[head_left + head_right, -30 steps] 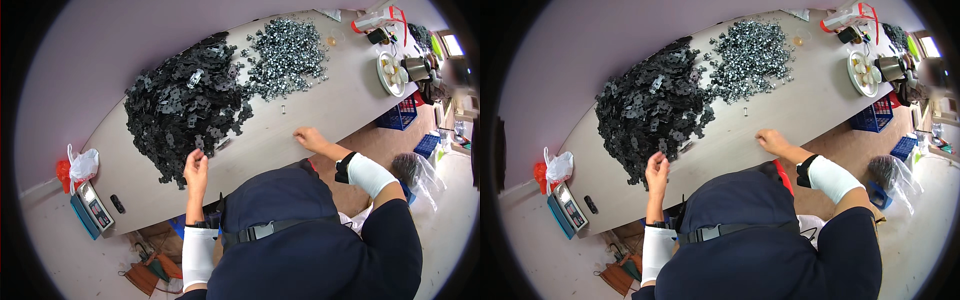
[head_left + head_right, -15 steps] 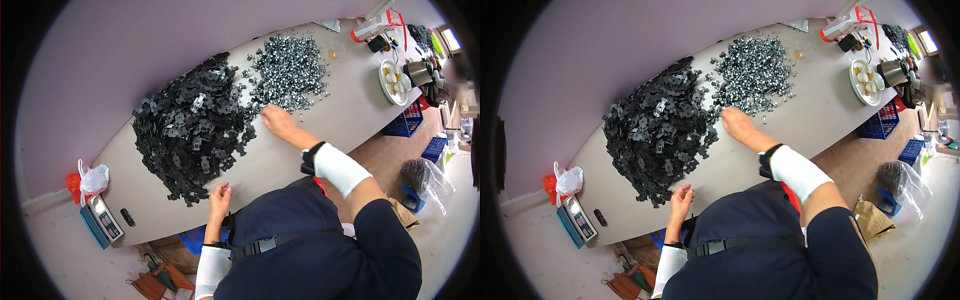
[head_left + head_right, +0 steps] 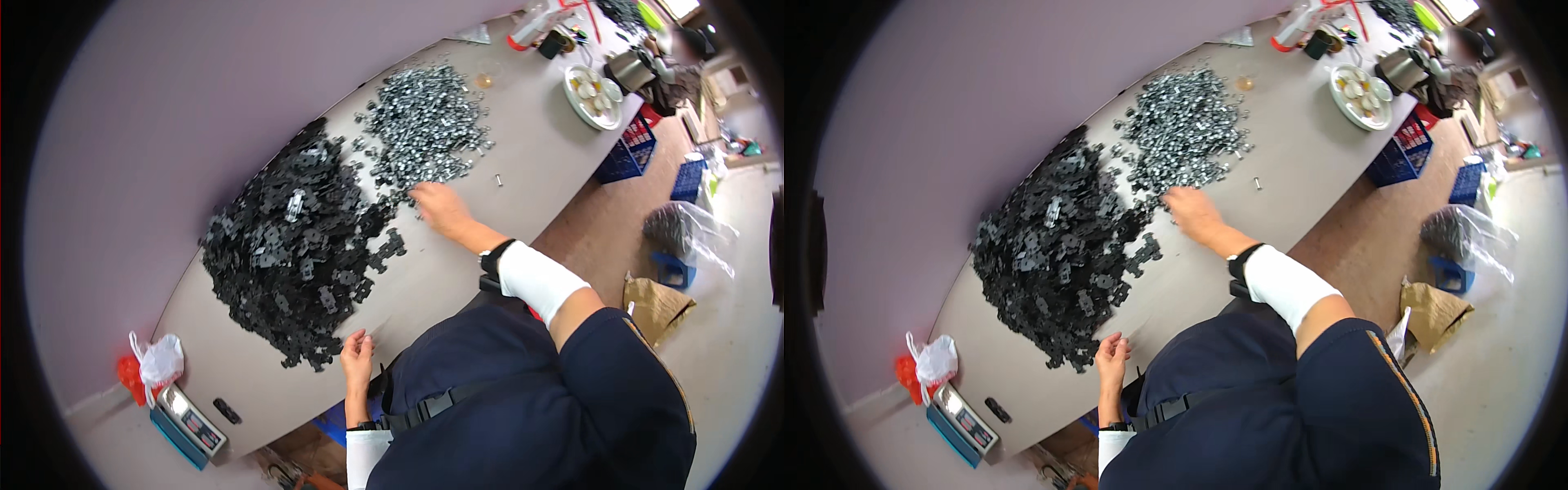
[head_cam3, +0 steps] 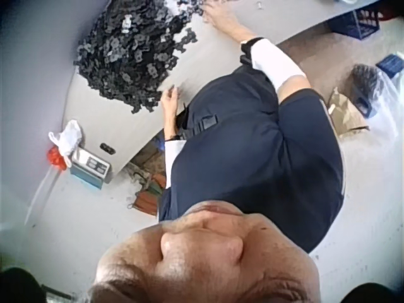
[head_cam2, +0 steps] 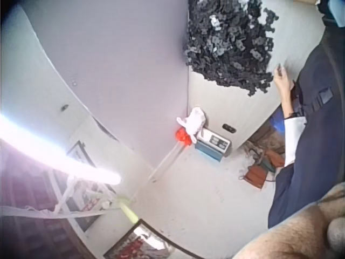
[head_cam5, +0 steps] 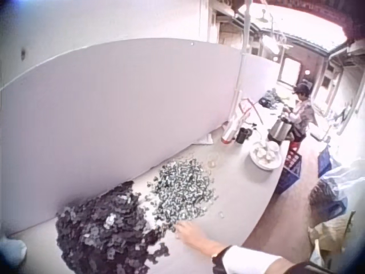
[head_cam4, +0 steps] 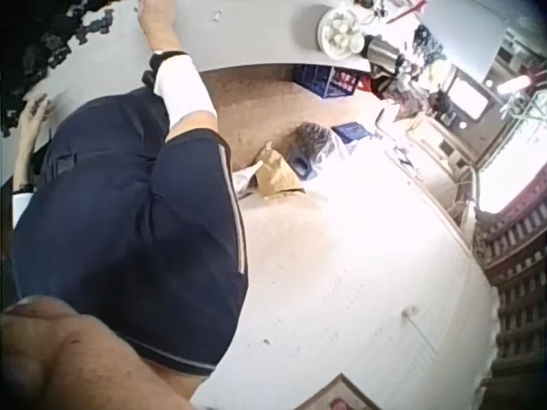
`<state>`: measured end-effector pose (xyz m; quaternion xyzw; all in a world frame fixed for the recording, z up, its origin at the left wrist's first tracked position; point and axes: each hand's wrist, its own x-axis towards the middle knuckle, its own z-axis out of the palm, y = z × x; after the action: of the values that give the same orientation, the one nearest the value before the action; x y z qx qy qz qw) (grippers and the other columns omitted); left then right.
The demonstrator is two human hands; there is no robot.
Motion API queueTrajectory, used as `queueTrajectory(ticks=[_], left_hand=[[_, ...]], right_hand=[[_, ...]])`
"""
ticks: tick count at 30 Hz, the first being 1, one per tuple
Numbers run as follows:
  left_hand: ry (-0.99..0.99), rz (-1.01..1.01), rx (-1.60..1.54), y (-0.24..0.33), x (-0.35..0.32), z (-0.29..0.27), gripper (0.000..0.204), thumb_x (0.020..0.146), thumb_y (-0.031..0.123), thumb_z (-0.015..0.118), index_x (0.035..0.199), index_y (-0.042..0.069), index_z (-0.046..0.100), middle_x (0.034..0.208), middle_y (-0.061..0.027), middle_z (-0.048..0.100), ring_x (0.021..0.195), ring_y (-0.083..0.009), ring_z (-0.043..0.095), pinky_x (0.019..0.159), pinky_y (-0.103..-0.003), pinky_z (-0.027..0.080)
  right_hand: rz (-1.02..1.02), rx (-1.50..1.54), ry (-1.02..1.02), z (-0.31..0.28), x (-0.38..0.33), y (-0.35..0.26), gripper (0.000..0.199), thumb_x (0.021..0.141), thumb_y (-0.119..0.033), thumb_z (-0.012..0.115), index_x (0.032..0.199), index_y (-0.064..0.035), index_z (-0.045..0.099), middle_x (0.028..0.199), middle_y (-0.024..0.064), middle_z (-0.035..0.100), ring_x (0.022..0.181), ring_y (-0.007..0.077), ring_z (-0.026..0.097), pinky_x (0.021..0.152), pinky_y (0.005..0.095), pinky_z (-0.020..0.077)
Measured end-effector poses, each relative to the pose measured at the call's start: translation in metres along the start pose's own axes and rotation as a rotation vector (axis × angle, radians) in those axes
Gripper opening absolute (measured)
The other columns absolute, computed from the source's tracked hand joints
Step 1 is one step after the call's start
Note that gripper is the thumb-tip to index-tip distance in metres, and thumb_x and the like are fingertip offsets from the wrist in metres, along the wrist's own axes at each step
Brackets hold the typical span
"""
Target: The recorder sorts small metal and plastic components from a table into plastic bags and then into a large sack using a plastic bowl.
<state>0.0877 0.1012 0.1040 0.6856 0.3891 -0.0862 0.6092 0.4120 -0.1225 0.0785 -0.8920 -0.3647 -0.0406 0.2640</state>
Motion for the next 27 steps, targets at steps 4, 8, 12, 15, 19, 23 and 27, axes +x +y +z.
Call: queueTrajectory(ticks=[4,8,12,15,19,23,27], left_hand=[[-0.049,0.01,0.068,0.002,0.009,-0.005,0.029,0.089,0.014,0.061,0.113,-0.001,0.058,0.089,-0.0072,0.064,0.073,-0.0115,0.061,0.064,-0.025,0.049],[-0.033,0.019,0.138,0.018,0.018,0.003,0.027,0.089,0.013,0.059,0.112,-0.001,0.059,0.088,-0.0071,0.064,0.072,-0.0111,0.06,0.064,-0.025,0.05],[-0.028,0.075,0.257,-0.002,0.039,0.036,0.032,0.09,0.015,0.059,0.116,-0.002,0.055,0.092,-0.0088,0.064,0.077,-0.0141,0.063,0.065,-0.026,0.051],[-0.294,-0.127,-0.048,0.076,0.043,0.127,0.034,0.09,0.016,0.06,0.118,-0.002,0.052,0.098,-0.0098,0.062,0.082,-0.0156,0.062,0.069,-0.028,0.052],[-0.233,-0.123,-0.085,0.113,0.093,0.205,0.041,0.09,0.013,0.059,0.125,-0.001,0.041,0.105,-0.0104,0.056,0.086,-0.0181,0.061,0.071,-0.032,0.054],[-0.202,-0.229,-0.237,0.142,0.136,0.245,0.045,0.089,0.01,0.059,0.126,0.0,0.034,0.108,-0.0105,0.052,0.089,-0.0213,0.06,0.074,-0.035,0.054],[-0.118,-0.163,-0.542,0.164,0.158,0.265,0.041,0.089,0.007,0.059,0.123,0.0,0.035,0.112,-0.0129,0.053,0.095,-0.0244,0.058,0.082,-0.037,0.052]], right_hand=[[0.64,-0.252,0.202,-0.044,-0.067,0.08,0.039,0.076,-0.008,0.064,0.113,-0.0041,0.052,0.115,0.0147,0.05,0.107,0.0339,0.05,0.089,0.0431,0.0434],[0.845,-0.166,0.113,-0.062,-0.084,0.129,0.029,0.077,-0.005,0.062,0.105,-0.005,0.055,0.112,0.0161,0.052,0.105,0.0349,0.052,0.088,0.0443,0.0444],[0.84,-0.076,0.06,-0.049,-0.076,0.165,0.025,0.076,-0.002,0.06,0.1,-0.0067,0.056,0.101,0.0168,0.056,0.096,0.0349,0.056,0.084,0.0439,0.0463],[0.495,0.176,0.021,-0.036,-0.064,0.154,0.016,0.075,0.002,0.057,0.089,-0.0055,0.058,0.085,0.0156,0.06,0.083,0.0335,0.059,0.076,0.0427,0.0484],[0.685,0.541,0.01,-0.037,-0.014,0.121,0.014,0.076,0.002,0.058,0.088,-0.003,0.059,0.08,0.0139,0.062,0.072,0.0268,0.062,0.067,0.0363,0.0506],[0.718,0.824,0.153,-0.05,-0.002,0.132,0.014,0.079,0.0,0.057,0.092,-0.0033,0.062,0.078,0.0131,0.063,0.068,0.0226,0.062,0.063,0.0321,0.0502],[0.667,0.681,-0.108,-0.074,-0.019,0.155,0.018,0.084,-0.002,0.056,0.101,-0.0019,0.061,0.081,0.0078,0.064,0.07,0.0146,0.06,0.066,0.0279,0.0503]])
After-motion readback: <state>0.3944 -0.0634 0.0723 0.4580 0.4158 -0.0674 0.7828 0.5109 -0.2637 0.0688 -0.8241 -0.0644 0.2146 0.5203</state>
